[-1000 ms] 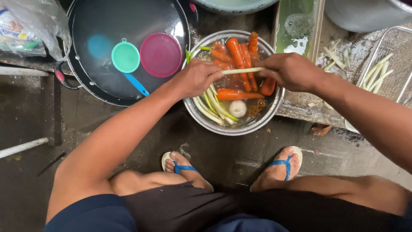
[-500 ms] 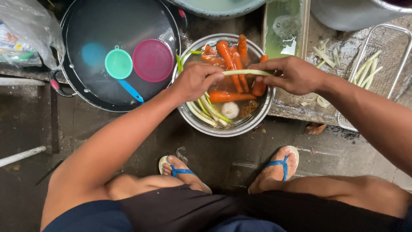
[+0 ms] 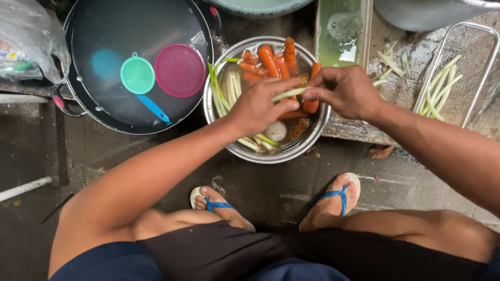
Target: Cleaning and peeling carrots and green onions in a bowl of water at floor level.
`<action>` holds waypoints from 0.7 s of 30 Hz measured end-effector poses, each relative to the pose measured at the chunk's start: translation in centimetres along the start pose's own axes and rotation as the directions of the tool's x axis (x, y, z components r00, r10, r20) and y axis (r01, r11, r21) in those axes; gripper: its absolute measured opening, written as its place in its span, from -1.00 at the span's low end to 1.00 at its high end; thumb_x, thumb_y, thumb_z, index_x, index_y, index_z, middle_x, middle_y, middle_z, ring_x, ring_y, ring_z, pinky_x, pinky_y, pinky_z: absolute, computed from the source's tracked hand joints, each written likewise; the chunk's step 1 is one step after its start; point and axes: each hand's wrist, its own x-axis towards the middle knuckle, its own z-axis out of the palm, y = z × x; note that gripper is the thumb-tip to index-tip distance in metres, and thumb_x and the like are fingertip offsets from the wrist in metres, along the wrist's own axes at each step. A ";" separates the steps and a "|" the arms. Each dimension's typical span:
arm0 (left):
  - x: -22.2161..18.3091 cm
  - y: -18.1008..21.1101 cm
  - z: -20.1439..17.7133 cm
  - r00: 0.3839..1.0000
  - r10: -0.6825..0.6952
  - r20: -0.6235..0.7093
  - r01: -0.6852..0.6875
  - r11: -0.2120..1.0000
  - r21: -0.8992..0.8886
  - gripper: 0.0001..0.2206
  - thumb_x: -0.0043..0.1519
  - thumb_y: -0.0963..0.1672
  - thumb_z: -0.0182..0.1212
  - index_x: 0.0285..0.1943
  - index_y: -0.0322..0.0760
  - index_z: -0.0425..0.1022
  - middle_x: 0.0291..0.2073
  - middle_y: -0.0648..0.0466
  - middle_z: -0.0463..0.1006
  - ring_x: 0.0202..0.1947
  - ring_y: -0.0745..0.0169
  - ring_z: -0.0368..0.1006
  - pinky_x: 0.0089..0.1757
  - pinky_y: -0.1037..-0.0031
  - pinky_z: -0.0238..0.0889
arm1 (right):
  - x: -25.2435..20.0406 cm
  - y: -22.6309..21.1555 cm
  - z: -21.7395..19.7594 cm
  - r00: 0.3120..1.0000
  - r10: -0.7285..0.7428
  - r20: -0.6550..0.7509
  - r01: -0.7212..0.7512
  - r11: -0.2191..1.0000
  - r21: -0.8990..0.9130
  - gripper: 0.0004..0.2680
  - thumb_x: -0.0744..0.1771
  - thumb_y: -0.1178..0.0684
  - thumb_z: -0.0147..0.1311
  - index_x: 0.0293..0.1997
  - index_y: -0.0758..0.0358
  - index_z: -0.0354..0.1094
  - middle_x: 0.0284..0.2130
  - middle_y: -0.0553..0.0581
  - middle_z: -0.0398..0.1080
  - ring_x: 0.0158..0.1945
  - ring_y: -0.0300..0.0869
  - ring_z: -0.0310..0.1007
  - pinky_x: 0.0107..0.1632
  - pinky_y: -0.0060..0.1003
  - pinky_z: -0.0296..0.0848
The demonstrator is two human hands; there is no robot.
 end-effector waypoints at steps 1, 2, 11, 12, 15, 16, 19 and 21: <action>0.1 -0.3 0.2 1.000 0.002 -0.003 -0.002 1.000 0.001 -0.62 0.20 -0.11 0.35 0.22 -0.09 0.47 -0.21 -0.07 0.62 -0.17 -0.03 0.59 -0.12 0.26 0.41 | 0.0 -0.1 0.2 1.000 -0.003 0.000 0.003 1.000 -0.003 -0.82 0.35 -0.03 0.20 -0.17 0.30 0.51 -0.52 0.20 0.49 -0.43 -0.08 0.45 -0.30 -0.25 0.39; 0.2 -0.7 0.5 0.999 0.047 -0.020 -0.046 0.999 0.016 -0.67 0.20 -0.11 0.34 0.17 -0.04 0.51 -0.22 0.00 0.62 -0.19 0.04 0.58 -0.12 0.31 0.41 | 0.0 -0.3 0.4 0.999 -0.031 -0.013 0.031 0.999 0.024 -0.81 0.32 -0.03 0.23 -0.22 0.31 0.49 -0.53 0.19 0.49 -0.42 -0.08 0.46 -0.32 -0.25 0.37; 0.0 0.7 0.1 0.982 0.161 -0.098 -0.164 0.986 -0.023 -0.82 0.24 -0.14 0.29 0.00 -0.02 0.61 -0.28 0.12 0.64 -0.23 0.15 0.59 -0.17 0.41 0.41 | -0.6 -0.4 0.5 0.990 -0.131 0.052 0.089 0.866 0.492 -0.76 0.25 0.24 0.24 -0.10 0.53 0.26 -0.42 0.36 0.48 -0.38 -0.09 0.50 -0.24 -0.29 0.50; 0.1 0.7 0.0 0.980 0.158 -0.123 -0.163 0.986 -0.030 -0.85 0.25 -0.13 0.28 -0.02 0.00 0.62 -0.30 0.15 0.64 -0.26 0.24 0.60 -0.18 0.46 0.42 | -0.7 -1.1 0.2 0.981 -0.192 0.039 0.136 0.810 0.571 -0.72 0.26 0.31 0.18 0.00 0.56 0.17 -0.37 0.39 0.48 -0.37 -0.11 0.51 -0.22 -0.29 0.54; 0.3 0.1 -0.5 0.976 0.156 -0.155 -0.159 0.987 -0.008 -0.86 0.24 -0.14 0.28 -0.06 0.00 0.64 -0.31 0.18 0.65 -0.25 0.22 0.60 -0.20 0.48 0.41 | -0.8 -0.7 0.8 0.981 -0.194 -0.029 0.170 0.764 0.623 -0.75 0.29 0.34 0.11 0.02 0.52 0.14 -0.38 0.33 0.47 -0.37 -0.15 0.51 -0.24 -0.33 0.52; 0.3 0.4 -0.6 0.976 0.158 -0.153 -0.161 0.987 -0.009 -0.86 0.24 -0.14 0.28 -0.06 0.00 0.64 -0.31 0.18 0.65 -0.25 0.22 0.60 -0.20 0.48 0.41 | -0.9 -0.8 0.9 0.981 -0.193 -0.031 0.170 0.764 0.623 -0.75 0.29 0.34 0.11 0.02 0.52 0.14 -0.38 0.33 0.47 -0.37 -0.15 0.51 -0.24 -0.33 0.52; 0.4 0.8 -0.7 0.973 0.174 -0.153 -0.169 0.985 0.042 -0.86 0.27 -0.15 0.24 -0.04 -0.06 0.62 -0.29 0.13 0.65 -0.24 0.13 0.60 -0.19 0.44 0.41 | -1.0 -1.1 1.2 0.976 -0.194 -0.099 0.217 0.823 0.524 -0.85 0.31 0.32 0.14 -0.13 0.55 0.24 -0.43 0.38 0.47 -0.42 -0.11 0.51 -0.31 -0.33 0.52; 0.3 0.7 -0.1 0.968 0.185 -0.168 -0.181 0.983 0.037 -0.80 0.22 -0.16 0.28 0.02 -0.15 0.58 -0.25 0.01 0.64 -0.19 0.02 0.59 -0.16 0.33 0.42 | -1.1 -1.2 1.4 0.961 -0.181 -0.209 0.267 0.799 0.538 -0.84 0.30 0.31 0.19 -0.14 0.55 0.26 -0.45 0.35 0.47 -0.40 -0.14 0.53 -0.31 -0.36 0.49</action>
